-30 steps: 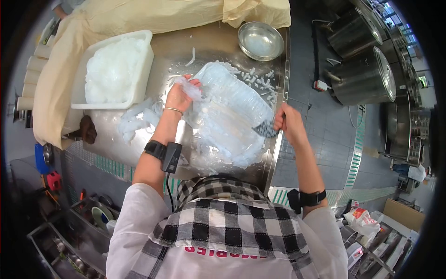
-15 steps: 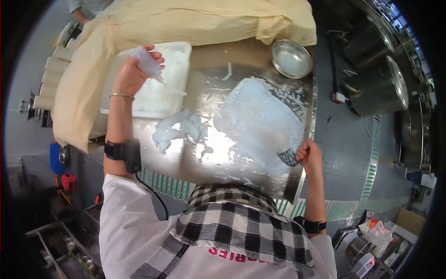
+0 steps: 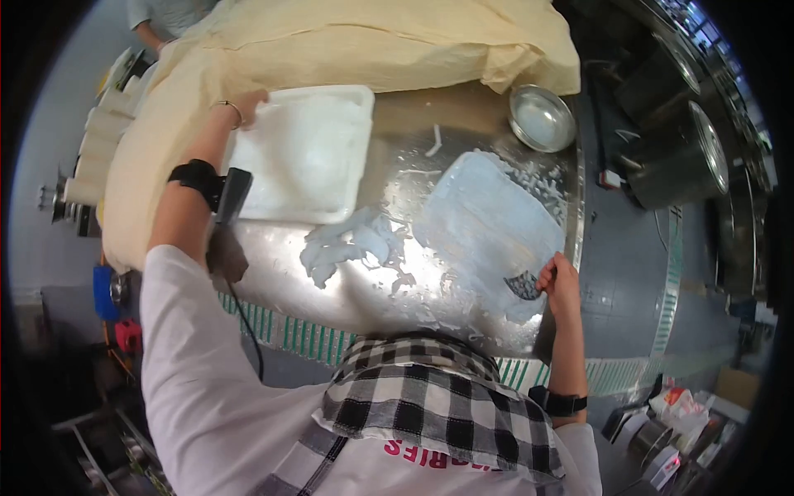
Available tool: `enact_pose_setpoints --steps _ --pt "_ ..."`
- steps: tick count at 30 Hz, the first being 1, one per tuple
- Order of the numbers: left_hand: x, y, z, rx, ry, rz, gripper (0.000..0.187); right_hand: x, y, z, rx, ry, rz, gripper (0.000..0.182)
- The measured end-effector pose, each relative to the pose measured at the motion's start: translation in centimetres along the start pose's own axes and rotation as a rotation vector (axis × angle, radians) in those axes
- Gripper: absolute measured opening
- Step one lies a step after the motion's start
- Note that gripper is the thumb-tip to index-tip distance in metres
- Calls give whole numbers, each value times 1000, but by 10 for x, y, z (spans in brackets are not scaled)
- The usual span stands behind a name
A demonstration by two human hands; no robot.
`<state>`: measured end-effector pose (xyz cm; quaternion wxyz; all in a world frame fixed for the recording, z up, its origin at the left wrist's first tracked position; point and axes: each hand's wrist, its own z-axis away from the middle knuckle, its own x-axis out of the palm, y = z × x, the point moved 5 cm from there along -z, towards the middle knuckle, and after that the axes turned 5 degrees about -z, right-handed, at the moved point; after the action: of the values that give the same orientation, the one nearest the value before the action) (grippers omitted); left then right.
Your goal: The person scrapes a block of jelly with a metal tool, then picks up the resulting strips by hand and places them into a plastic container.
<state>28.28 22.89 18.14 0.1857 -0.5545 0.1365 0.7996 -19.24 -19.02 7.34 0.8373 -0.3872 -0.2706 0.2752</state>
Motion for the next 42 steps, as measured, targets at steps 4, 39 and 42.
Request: enact_pose_setpoints --steps 4,39,42 --pt "0 7 -20 -28 -399 -751 52 3 -6 -2 -44 31 145 31" --pt "175 291 -28 81 329 139 26 88 39 -12 -224 -308 196 30" --pt "165 314 -40 265 491 160 27 94 1 -50 -363 -282 132 28"
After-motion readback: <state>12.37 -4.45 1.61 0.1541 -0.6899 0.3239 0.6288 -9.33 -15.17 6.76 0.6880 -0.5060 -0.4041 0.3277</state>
